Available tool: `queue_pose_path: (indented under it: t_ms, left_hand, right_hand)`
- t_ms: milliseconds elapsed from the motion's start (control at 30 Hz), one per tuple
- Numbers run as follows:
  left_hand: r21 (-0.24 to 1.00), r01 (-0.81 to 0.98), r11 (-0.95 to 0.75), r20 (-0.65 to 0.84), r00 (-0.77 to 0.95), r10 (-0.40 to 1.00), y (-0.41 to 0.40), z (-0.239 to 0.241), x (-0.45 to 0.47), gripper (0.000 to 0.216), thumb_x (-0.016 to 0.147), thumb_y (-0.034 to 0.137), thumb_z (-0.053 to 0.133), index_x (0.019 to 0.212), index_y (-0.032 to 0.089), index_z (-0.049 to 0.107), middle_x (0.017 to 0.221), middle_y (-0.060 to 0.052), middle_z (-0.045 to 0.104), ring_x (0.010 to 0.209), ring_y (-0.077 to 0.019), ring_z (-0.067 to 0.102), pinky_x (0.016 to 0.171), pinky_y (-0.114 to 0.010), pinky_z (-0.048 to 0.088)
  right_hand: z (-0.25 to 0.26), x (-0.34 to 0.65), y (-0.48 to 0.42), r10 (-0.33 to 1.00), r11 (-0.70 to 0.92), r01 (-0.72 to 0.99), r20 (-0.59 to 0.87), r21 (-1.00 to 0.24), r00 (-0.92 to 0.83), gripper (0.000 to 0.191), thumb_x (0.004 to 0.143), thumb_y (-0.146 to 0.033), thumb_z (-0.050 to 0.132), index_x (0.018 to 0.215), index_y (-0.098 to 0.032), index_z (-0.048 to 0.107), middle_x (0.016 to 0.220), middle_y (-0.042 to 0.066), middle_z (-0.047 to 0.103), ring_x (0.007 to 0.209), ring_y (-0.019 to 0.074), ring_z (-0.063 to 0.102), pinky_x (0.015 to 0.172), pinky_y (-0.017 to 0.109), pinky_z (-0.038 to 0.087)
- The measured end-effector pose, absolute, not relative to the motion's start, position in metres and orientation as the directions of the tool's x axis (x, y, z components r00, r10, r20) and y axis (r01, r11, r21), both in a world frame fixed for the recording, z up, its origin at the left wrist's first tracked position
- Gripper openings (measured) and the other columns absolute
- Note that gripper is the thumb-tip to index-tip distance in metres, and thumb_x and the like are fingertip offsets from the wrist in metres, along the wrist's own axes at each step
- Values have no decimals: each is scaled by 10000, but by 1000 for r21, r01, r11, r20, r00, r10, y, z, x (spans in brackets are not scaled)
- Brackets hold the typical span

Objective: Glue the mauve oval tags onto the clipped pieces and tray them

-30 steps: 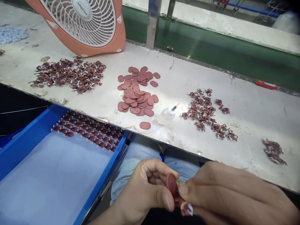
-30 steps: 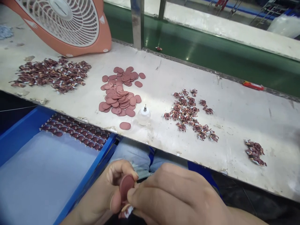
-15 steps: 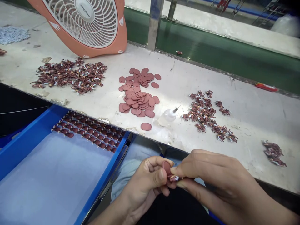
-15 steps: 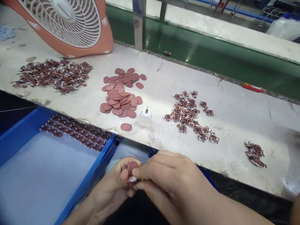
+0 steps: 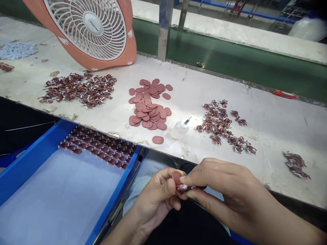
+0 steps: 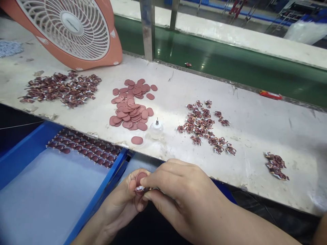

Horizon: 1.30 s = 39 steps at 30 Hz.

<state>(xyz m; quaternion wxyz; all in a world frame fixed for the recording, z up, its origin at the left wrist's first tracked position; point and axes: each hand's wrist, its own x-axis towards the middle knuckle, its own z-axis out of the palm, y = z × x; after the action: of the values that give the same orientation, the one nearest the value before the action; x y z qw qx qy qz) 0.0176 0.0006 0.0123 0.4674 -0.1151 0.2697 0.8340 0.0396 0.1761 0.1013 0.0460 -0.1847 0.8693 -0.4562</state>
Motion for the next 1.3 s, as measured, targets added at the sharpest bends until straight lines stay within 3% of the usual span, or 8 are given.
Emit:
queue_pose_path:
  t_ms: [133,367,500,700,967,1167,1300]
  left_hand:
    - [329,-846,-421,-404,-528,747,-2,9,18,292,656,404,832,707,153,691,616,32,610,520,-48,567,449,-110,460]
    - [178,-884,-432,-364,-467,806,-4,7,14,246,681,371,821,807,178,736,669,19,676,589,-64,656,458,-91,490]
    - [110,-893,-437,-343,-447,826,-5,6,13,259,678,389,816,778,161,745,682,18,705,586,-57,669,455,-96,519]
    - [118,-879,-462,-322,-474,819,-5,4,15,197,742,345,776,780,154,750,703,9,732,590,-51,672,469,-101,538]
    - [51,-892,-449,-484,-415,771,-4,11,15,214,600,309,870,712,177,745,650,29,737,561,-57,685,409,-88,502]
    - [42,-889,-455,-528,-406,746,-7,13,16,259,557,305,891,713,162,742,618,28,721,542,-61,679,400,-85,493]
    - [68,-884,-462,-477,-435,764,-8,9,16,242,616,324,860,746,160,738,667,19,721,568,-65,679,390,-83,484]
  right_hand:
    - [105,41,174,-379,525,-285,79,-802,-922,176,893,-37,586,932,-208,606,899,-43,679,813,76,615,755,167,474]
    - [99,39,178,-311,505,-310,165,-806,-936,306,909,-114,619,1192,-228,600,968,-18,674,858,77,622,763,159,498]
    - [91,39,177,-268,484,-253,133,-837,-954,252,930,-126,598,1144,-249,647,897,-32,681,792,64,631,705,158,494]
    - [87,38,169,-267,468,-220,100,-856,-958,229,918,-168,636,1121,-269,667,819,-35,677,721,74,610,651,176,470]
    - [86,36,166,-255,467,-158,39,-870,-966,117,907,-145,628,869,-243,678,785,-38,669,692,71,609,621,171,454]
    - [85,34,164,-260,486,-122,-10,-866,-966,98,897,-163,631,827,-214,677,759,-16,661,657,90,597,583,195,442]
    - [85,33,163,-269,454,-137,11,-880,-963,93,894,-140,633,860,-208,687,761,-16,665,666,86,601,593,190,444]
